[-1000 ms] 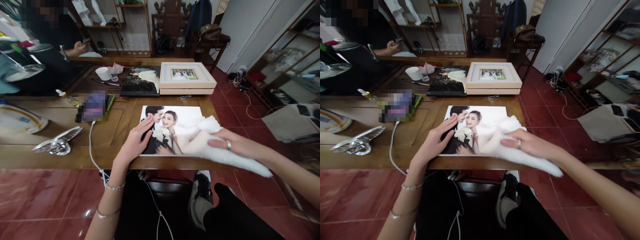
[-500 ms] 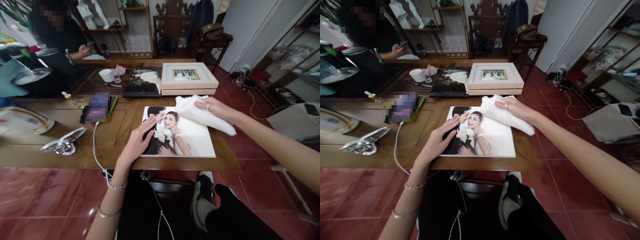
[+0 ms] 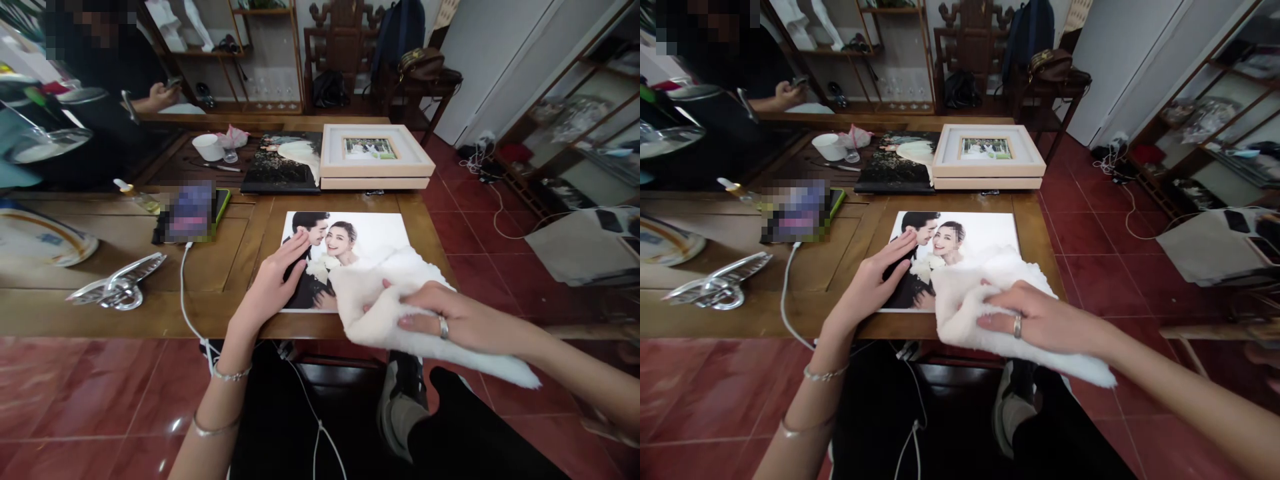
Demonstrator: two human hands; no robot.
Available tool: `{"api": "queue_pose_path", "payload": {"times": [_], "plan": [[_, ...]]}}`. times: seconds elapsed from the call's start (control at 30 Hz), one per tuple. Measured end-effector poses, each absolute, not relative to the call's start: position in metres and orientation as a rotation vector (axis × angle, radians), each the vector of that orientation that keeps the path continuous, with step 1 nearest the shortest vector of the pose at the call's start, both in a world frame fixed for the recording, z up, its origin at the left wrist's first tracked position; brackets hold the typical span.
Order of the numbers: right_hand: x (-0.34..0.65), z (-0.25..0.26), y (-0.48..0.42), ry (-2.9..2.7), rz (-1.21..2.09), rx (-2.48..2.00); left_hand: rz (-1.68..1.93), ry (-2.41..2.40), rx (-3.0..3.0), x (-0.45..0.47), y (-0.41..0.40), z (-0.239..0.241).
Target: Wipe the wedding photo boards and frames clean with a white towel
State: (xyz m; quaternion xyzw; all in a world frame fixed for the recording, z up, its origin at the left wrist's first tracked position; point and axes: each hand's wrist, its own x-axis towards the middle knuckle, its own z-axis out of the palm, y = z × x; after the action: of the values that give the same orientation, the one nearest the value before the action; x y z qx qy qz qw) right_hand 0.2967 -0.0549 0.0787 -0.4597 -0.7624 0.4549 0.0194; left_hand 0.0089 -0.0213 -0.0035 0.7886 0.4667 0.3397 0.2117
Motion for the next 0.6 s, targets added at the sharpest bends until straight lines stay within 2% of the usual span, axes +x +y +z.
{"api": "queue_pose_path", "payload": {"times": [0.27,0.4,0.6], "plan": [[0.285,0.060,0.047,-2.020,1.394,-1.306,0.935,1.302,2.195,0.008,-0.020,-0.005],[0.275,0.052,0.089,-1.851,1.250,-1.358,0.942,1.301,2.182,0.009,-0.021,-0.005],[0.270,0.052,0.075,-1.974,1.143,-1.300,0.958,1.311,2.169,0.008,-0.021,-0.006]]}}
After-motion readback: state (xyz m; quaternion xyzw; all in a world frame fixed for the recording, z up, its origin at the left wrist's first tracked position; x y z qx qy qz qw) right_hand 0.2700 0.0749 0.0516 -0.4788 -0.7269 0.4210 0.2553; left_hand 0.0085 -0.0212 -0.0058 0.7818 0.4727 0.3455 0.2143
